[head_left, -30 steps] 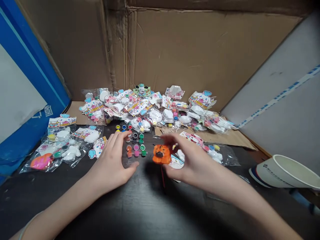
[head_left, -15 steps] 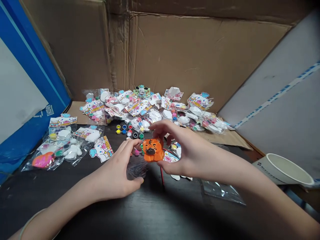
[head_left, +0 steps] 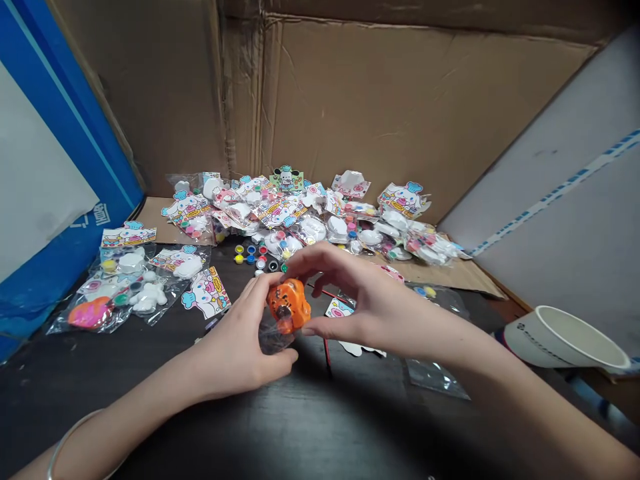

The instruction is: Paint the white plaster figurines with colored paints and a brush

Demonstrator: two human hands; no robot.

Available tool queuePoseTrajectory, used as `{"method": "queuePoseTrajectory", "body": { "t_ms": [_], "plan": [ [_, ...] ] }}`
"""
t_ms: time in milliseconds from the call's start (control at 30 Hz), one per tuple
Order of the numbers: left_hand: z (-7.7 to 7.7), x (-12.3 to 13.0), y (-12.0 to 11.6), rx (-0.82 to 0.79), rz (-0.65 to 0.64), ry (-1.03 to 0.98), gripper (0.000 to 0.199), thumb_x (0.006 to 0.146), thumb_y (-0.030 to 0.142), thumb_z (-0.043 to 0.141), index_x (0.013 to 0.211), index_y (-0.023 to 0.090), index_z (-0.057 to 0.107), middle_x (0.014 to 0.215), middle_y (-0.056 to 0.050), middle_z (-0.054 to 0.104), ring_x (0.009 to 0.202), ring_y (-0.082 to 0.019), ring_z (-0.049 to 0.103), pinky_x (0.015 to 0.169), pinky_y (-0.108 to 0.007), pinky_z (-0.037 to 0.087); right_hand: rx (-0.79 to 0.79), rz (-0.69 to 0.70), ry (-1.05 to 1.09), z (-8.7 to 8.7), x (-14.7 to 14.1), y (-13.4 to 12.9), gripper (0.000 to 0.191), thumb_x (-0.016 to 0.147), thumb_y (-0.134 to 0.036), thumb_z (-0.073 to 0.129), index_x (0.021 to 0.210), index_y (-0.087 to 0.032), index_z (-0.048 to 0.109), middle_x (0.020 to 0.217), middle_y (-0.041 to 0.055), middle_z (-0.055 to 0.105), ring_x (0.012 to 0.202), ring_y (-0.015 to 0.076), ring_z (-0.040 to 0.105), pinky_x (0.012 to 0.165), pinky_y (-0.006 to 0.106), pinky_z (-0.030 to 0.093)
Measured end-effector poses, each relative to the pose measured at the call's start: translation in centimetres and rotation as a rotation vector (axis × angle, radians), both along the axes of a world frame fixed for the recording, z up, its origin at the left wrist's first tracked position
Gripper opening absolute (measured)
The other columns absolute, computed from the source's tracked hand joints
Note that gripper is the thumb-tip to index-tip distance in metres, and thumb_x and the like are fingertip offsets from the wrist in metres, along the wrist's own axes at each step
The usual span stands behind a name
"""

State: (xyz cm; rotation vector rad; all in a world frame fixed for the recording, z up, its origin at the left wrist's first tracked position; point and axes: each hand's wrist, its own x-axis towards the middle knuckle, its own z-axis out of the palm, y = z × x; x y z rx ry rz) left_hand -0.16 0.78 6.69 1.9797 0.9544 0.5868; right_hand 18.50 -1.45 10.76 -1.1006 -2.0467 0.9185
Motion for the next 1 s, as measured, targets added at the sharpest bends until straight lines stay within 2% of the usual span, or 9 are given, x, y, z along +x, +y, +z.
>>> {"method": "queuePoseTrajectory", "body": {
  "t_ms": [100, 233, 333, 433, 533, 667, 733, 833, 1000],
  "plan": [
    [0.1, 0.2, 0.0, -0.137, 0.023, -0.136, 0.056, 0.065, 0.025, 0.06, 0.117, 0.019, 0.039, 0.118, -0.012, 0.052, 0.115, -0.031, 0.05, 0.095, -0.045, 0.042, -0.097, 0.011, 0.117, -0.5, 0.0, 0.0, 0.041, 0.075, -0.011, 0.066, 0.112, -0.02, 0.051, 0.116, 0.0052, 0.059, 0.107, 0.0167, 0.058, 0.088, 0.032, 0.051],
    [-0.5, 0.5, 0.1, -0.174, 0.166, -0.209, 0.061, 0.064, 0.03, 0.065, 0.116, 0.019, 0.037, 0.114, -0.013, 0.053, 0.104, -0.031, 0.055, 0.09, -0.047, 0.043, -0.236, -0.066, 0.318, -1.1, -0.6, -0.7, 0.04, 0.075, -0.019, 0.067, 0.111, -0.023, 0.051, 0.118, 0.0045, 0.056, 0.095, 0.0143, 0.061, 0.079, 0.029, 0.054],
    [-0.7, 0.7, 0.1, -0.193, 0.225, -0.254, 0.07, 0.061, 0.033, 0.069, 0.119, 0.019, 0.032, 0.115, -0.013, 0.051, 0.104, -0.03, 0.054, 0.092, -0.048, 0.04, -0.25, -0.256, 0.378, -1.8, -1.7, -1.2, 0.031, 0.07, -0.03, 0.071, 0.092, -0.02, 0.052, 0.095, 0.0025, 0.059, 0.08, 0.0132, 0.06, 0.069, 0.027, 0.052],
    [-0.6, 0.8, 0.1, -0.22, 0.263, -0.293, 0.073, 0.057, 0.034, 0.071, 0.118, 0.019, 0.033, 0.115, -0.012, 0.047, 0.106, -0.029, 0.051, 0.093, -0.045, 0.039, -0.302, -0.335, 0.402, -2.6, -2.6, -1.1, 0.029, 0.068, -0.033, 0.07, 0.08, -0.02, 0.047, 0.074, -0.0013, 0.057, 0.066, 0.012, 0.056, 0.059, 0.025, 0.048],
    [-0.7, 0.7, 0.1, -0.259, 0.285, -0.338, 0.071, 0.055, 0.03, 0.072, 0.116, 0.021, 0.038, 0.11, -0.008, 0.046, 0.105, -0.026, 0.05, 0.092, -0.041, 0.039, -0.21, -0.381, 0.389, -3.1, -3.0, -0.8, 0.016, 0.071, -0.027, 0.064, 0.075, -0.019, 0.05, 0.071, -0.0012, 0.057, 0.062, 0.011, 0.054, 0.057, 0.024, 0.045],
    [-0.6, 0.4, 0.2, -0.4, 0.273, -0.427, 0.072, 0.055, 0.028, 0.076, 0.117, 0.024, 0.04, 0.098, -0.002, 0.047, 0.087, -0.02, 0.054, 0.08, -0.037, 0.043, -0.133, -0.381, 0.361, -3.1, -2.9, -0.4, 0.007, 0.071, -0.019, 0.061, 0.069, -0.018, 0.054, 0.065, -0.0018, 0.057, 0.061, 0.0105, 0.054, 0.057, 0.024, 0.044],
    [-0.2, 0.2, 0.3, -0.505, 0.263, -0.482, 0.065, 0.059, 0.034, 0.075, 0.115, 0.022, 0.044, 0.093, -0.002, 0.05, 0.083, -0.02, 0.054, 0.075, -0.036, 0.043, -0.143, -0.362, 0.392, -3.1, -2.5, -0.1, 0.008, 0.069, -0.019, 0.063, 0.066, -0.018, 0.056, 0.063, -0.0021, 0.058, 0.06, 0.0102, 0.055, 0.058, 0.024, 0.046],
    [0.4, -0.1, 0.9, -0.582, 0.296, -0.631, 0.049, 0.065, 0.043, 0.071, 0.104, 0.018, 0.057, 0.094, -0.004, 0.057, 0.092, -0.021, 0.055, 0.079, -0.033, 0.042, -0.197, -0.328, 0.493, -3.1, -1.7, 0.8, 0.011, 0.067, -0.021, 0.068, 0.066, -0.017, 0.058, 0.064, -0.0016, 0.061, 0.06, 0.0101, 0.059, 0.061, 0.025, 0.051],
    [0.5, -0.5, 2.1, -0.609, 0.217, -0.573, 0.032, 0.063, 0.029, 0.077, 0.091, 0.017, 0.066, 0.093, -0.005, 0.068, 0.089, -0.019, 0.061, 0.077, -0.028, 0.044, -0.247, -0.334, 0.69, -3.3, -0.9, 2.1, 0.022, 0.063, -0.023, 0.075, 0.068, -0.018, 0.055, 0.068, -0.0026, 0.062, 0.064, 0.0107, 0.064, 0.068, 0.027, 0.055]
  ]
}}
